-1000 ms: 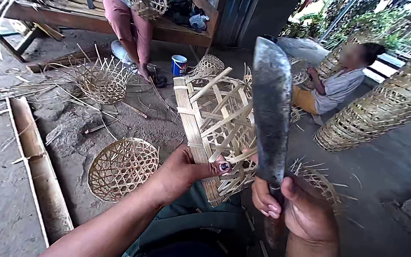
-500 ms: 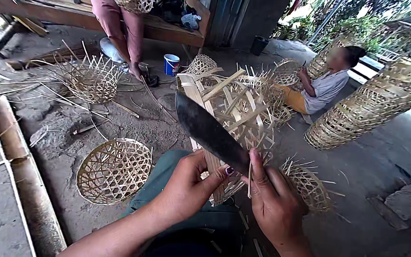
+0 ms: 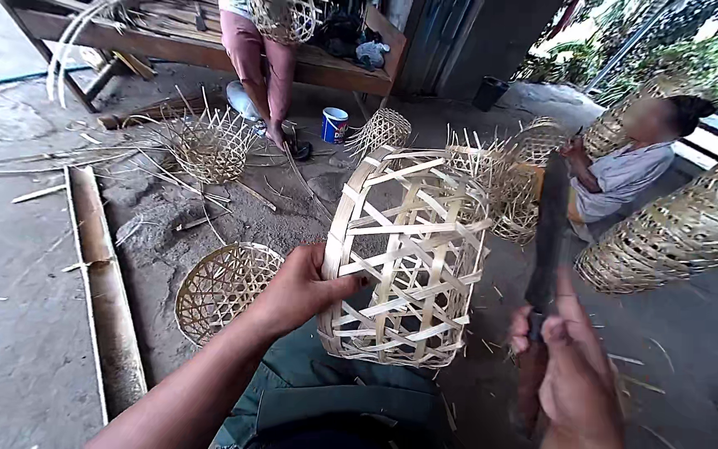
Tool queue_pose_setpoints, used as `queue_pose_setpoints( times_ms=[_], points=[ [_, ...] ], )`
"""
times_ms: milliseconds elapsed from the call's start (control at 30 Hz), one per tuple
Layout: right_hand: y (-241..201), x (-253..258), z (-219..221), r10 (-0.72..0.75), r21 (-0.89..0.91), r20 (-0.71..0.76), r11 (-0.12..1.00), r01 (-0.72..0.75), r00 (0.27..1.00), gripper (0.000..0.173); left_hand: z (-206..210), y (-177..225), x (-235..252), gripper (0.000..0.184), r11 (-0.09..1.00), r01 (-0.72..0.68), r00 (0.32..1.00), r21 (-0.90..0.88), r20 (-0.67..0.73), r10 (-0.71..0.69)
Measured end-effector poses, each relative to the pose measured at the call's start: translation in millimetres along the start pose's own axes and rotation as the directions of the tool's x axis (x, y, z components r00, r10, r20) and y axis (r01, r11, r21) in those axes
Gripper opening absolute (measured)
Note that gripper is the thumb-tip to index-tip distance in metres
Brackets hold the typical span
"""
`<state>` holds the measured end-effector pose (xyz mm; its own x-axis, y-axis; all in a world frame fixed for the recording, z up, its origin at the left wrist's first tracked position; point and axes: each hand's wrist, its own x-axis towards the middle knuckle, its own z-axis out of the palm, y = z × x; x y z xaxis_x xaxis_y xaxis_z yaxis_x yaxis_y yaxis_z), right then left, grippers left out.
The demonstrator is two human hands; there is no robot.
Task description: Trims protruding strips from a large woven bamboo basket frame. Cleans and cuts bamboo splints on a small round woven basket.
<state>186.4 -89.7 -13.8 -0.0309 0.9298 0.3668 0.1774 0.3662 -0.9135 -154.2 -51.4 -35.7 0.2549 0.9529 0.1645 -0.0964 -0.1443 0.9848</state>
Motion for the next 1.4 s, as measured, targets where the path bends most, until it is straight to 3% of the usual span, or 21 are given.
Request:
queue_pose_setpoints(
  times_ms=[67, 100, 167, 200, 233, 333, 467, 567, 700, 833, 900, 967, 1033, 1100, 1200, 1267, 1333, 1400],
  points=[
    [0.4, -2.1, 33.2, -0.07, 0.108, 0.062, 0.992, 0.063, 0.996, 0.118, -7.5, 2.7, -7.4, 0.021, 0.981, -0.023, 0.981, -0.194, 0.184, 0.059],
    [-0.1, -3.5, 48.2, -0.099, 0.129, 0.064, 0.988, 0.09, 0.993, 0.123, -11.0, 2.4, -11.1, 0.039, 0.968, -0.035, 0.973, -0.248, 0.214, 0.09],
    [0.6, -1.2, 69.3, -0.121, 0.185, 0.033, 0.976, 0.113, 0.992, 0.128, -17.8, 2.4, -14.9, 0.072, 0.923, -0.093, 0.976, -0.374, 0.149, 0.159],
    [1.4, 1.1, 74.6, -0.119, 0.201, 0.022, 0.973, 0.112, 0.993, 0.128, -19.7, 6.4, -16.7, 0.074, 0.88, -0.115, 0.982, -0.462, 0.081, 0.172],
    [1.9, 3.3, 77.4, -0.115, 0.206, 0.018, 0.973, 0.109, 0.993, 0.128, -20.6, 12.9, -18.8, 0.067, 0.857, -0.123, 0.989, -0.5, 0.015, 0.15],
    [4.1, 8.4, 78.5, -0.12, 0.21, 0.027, 0.971, 0.112, 0.992, 0.129, -19.9, 30.2, -22.4, 0.019, 0.893, -0.027, 0.995, -0.449, -0.099, -0.019],
    [12.3, 13.8, 74.2, -0.105, 0.211, 0.048, 0.973, 0.092, 0.993, 0.129, -25.1, 28.4, -23.1, 0.009, 0.925, 0.136, 0.989, -0.354, -0.013, -0.15],
    [22.4, 16.3, 61.1, -0.085, 0.225, 0.124, 0.973, 0.055, 0.989, 0.129, -23.9, 15.2, -22.4, 0.008, 0.919, 0.199, 0.978, -0.339, 0.122, -0.167],
    [29.5, 22.1, 45.7, -0.129, 0.16, 0.089, 0.981, 0.114, 0.988, 0.115, -9.3, 10.2, -18.5, 0.007, 0.941, 0.093, 0.986, -0.326, 0.16, -0.042],
    [6.1, 20.1, 44.2, -0.236, -0.174, -0.13, 0.962, 0.212, 0.963, 0.082, 11.0, 25.2, -10.1, 0.007, 0.941, -0.081, 0.996, -0.327, 0.005, 0.088],
    [-13.1, 12.6, 42.6, -0.218, -0.053, -0.075, 0.975, 0.215, 0.973, 0.058, 20.7, 30.6, -6.5, 0.007, 0.926, -0.133, 0.991, -0.352, -0.058, 0.12],
    [-31.4, 4.5, 44.3, -0.112, 0.21, 0.092, 0.974, 0.091, 0.989, 0.061, 30.0, 29.4, -2.8, 0.007, 0.923, -0.145, 0.989, -0.357, -0.068, 0.129],
    [-41.4, -0.4, 47.3, -0.041, 0.38, 0.287, 0.922, -0.074, 0.957, 0.062, 40.0, 23.1, -0.9, 0.008, 0.923, -0.163, 0.987, -0.348, -0.045, 0.157],
    [-44.4, -1.7, 49.5, -0.019, 0.443, 0.39, 0.88, -0.17, 0.92, 0.056, 50.0, 16.7, -2.2, 0.01, 0.929, -0.205, 0.977, -0.308, -0.013, 0.211],
    [-44.4, -2.8, 48.2, -0.012, 0.439, 0.409, 0.879, -0.185, 0.912, 0.044, 62.7, 13.0, -6.6, 0.012, 0.936, -0.252, 0.966, -0.245, -0.004, 0.259],
    [-43.8, -7.3, 48.2, -0.029, 0.313, 0.34, 0.946, -0.085, 0.94, 0.039, 67.2, 13.6, -8.6, 0.013, 0.947, -0.244, 0.969, -0.207, -0.005, 0.248],
    [-42.4, -13.5, 51.9, -0.124, -0.077, 0.226, 0.986, 0.145, 0.966, 0.039, 70.9, 15.4, -11.1, 0.015, 0.957, -0.228, 0.973, -0.177, 0.006, 0.233],
    [-41.9, -18.3, 58.4, -0.257, -0.572, 0.154, 0.764, 0.298, 0.954, 0.042, 74.5, 16.8, -13.7, 0.019, 0.964, -0.215, 0.973, -0.159, 0.046, 0.225]
  ],
)
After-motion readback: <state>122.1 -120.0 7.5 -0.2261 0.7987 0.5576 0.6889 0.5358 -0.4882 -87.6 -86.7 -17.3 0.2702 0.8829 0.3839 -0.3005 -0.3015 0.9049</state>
